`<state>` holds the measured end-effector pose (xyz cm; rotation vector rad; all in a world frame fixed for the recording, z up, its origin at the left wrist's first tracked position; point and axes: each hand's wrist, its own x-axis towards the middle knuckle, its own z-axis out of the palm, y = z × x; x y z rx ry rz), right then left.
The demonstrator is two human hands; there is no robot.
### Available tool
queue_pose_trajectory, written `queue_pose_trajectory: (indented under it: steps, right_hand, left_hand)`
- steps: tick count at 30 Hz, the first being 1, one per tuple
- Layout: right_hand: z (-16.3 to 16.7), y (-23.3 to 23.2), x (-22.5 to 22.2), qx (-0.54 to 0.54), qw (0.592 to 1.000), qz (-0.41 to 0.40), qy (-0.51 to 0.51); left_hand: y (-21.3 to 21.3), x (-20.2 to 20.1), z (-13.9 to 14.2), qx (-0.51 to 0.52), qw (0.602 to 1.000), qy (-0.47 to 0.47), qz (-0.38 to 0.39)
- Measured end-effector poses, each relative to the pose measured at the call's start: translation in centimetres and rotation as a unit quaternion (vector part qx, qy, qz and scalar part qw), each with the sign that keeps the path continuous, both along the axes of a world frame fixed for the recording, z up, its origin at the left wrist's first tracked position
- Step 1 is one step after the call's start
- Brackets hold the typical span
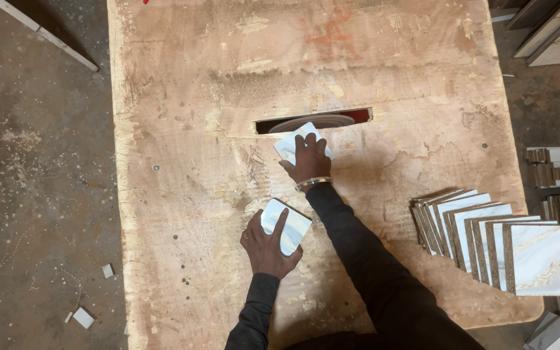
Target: The person stands at a workbench with a saw blade protruding through a slot and feeds square white tiles one at a time across the blade, holding each tile flat with both hands while it is cut, then stacks the processed tiles on the table and reaches for the next one from a pile.
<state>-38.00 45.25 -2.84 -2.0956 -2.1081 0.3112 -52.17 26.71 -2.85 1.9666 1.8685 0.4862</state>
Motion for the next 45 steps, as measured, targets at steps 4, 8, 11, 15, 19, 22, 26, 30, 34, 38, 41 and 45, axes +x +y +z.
queue_pose_trajectory:
  steps: [4,8,11,15,19,22,26,30,34,38,41,45]
  right_hand:
    - [-0.8,-0.6,2.1,0.04,0.998,0.043,0.013]
    - [-1.6,-1.0,4.9,0.095,0.991,0.091,0.02]
    - [-1.5,-1.0,7.2,0.142,0.979,0.147,0.018]
    - [-0.9,-0.5,10.1,0.115,0.974,0.195,0.026]
    - [-0.1,0.8,13.0,0.115,0.957,0.262,0.045]
    - [0.2,1.2,14.1,0.108,0.948,0.293,0.06]
    - [0.2,0.7,13.9,0.12,0.948,0.288,0.062]
    - [-0.4,-0.2,12.7,0.118,0.962,0.241,0.044]
    - [-1.6,-1.1,11.7,0.13,0.969,0.206,0.042]
    - [-3.0,-1.4,9.8,0.06,0.984,0.165,0.021]
    - [-3.6,-1.9,7.5,0.108,0.986,0.124,0.021]
    - [-2.8,-1.4,4.1,0.036,0.997,0.075,-0.002]
  left_hand:
    - [0.0,0.0,-0.1,-0.016,1.0,0.008,0.002]
    - [0.0,0.0,-0.1,-0.009,1.0,0.01,0.0]
    - [0.0,0.0,-0.2,-0.013,1.0,0.006,0.004]
    - [0.0,0.0,-0.4,-0.009,1.0,0.009,-0.002]
    - [0.0,-0.1,-0.7,-0.021,1.0,0.008,-0.002]
    - [-0.2,0.0,-1.0,-0.009,1.0,0.003,0.001]
    - [-0.3,0.1,-1.1,0.015,1.0,-0.002,0.001]
    - [-0.1,0.1,-1.0,0.004,1.0,0.002,0.0]
    - [-0.2,0.1,-0.7,0.008,1.0,0.001,0.004]
    - [-0.2,0.2,-0.6,0.007,1.0,0.0,0.002]
    - [0.0,0.1,-0.6,0.002,1.0,-0.004,0.004]
    - [0.0,0.1,-0.6,0.003,1.0,-0.003,0.004]
